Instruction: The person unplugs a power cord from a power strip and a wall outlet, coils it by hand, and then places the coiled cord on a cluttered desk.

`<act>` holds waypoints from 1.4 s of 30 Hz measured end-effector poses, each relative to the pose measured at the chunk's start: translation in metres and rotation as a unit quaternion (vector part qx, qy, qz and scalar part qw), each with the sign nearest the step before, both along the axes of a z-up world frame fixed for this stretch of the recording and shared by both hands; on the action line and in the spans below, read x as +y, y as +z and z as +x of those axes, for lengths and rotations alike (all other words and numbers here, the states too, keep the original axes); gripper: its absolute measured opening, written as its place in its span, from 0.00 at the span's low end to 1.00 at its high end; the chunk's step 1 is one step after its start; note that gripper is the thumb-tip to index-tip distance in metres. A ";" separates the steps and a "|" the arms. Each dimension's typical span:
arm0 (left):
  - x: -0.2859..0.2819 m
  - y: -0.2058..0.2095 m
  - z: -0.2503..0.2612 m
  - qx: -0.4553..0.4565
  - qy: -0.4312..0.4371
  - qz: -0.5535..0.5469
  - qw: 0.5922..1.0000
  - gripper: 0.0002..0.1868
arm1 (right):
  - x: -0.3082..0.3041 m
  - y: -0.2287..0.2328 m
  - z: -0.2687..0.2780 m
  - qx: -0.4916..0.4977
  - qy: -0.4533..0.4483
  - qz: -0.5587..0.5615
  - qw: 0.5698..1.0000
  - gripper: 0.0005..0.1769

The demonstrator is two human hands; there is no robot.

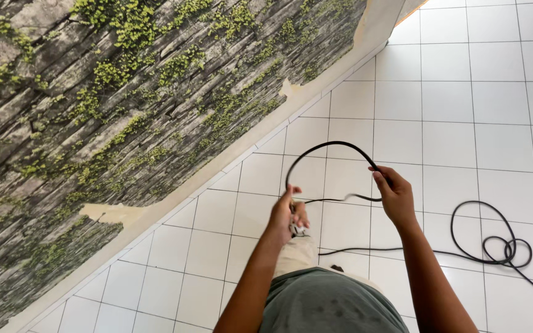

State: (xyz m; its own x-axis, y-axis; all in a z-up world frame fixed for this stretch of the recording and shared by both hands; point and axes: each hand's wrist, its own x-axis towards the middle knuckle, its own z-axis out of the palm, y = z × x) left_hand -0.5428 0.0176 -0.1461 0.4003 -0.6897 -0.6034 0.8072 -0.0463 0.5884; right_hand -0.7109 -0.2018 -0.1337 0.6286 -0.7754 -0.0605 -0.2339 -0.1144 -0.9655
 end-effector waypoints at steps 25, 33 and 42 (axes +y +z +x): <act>0.031 0.068 0.055 -0.388 0.007 -0.152 0.909 0.27 | 0.118 0.019 -0.152 0.182 0.150 -0.098 0.967 0.13; 0.038 -0.002 -0.071 -0.190 -0.297 -0.110 0.929 0.18 | 0.123 0.095 -0.085 0.064 0.247 -0.222 0.941 0.11; 0.096 0.018 -0.092 0.310 -0.212 -0.444 0.813 0.25 | 0.036 0.020 -0.067 0.062 0.020 -0.121 0.991 0.11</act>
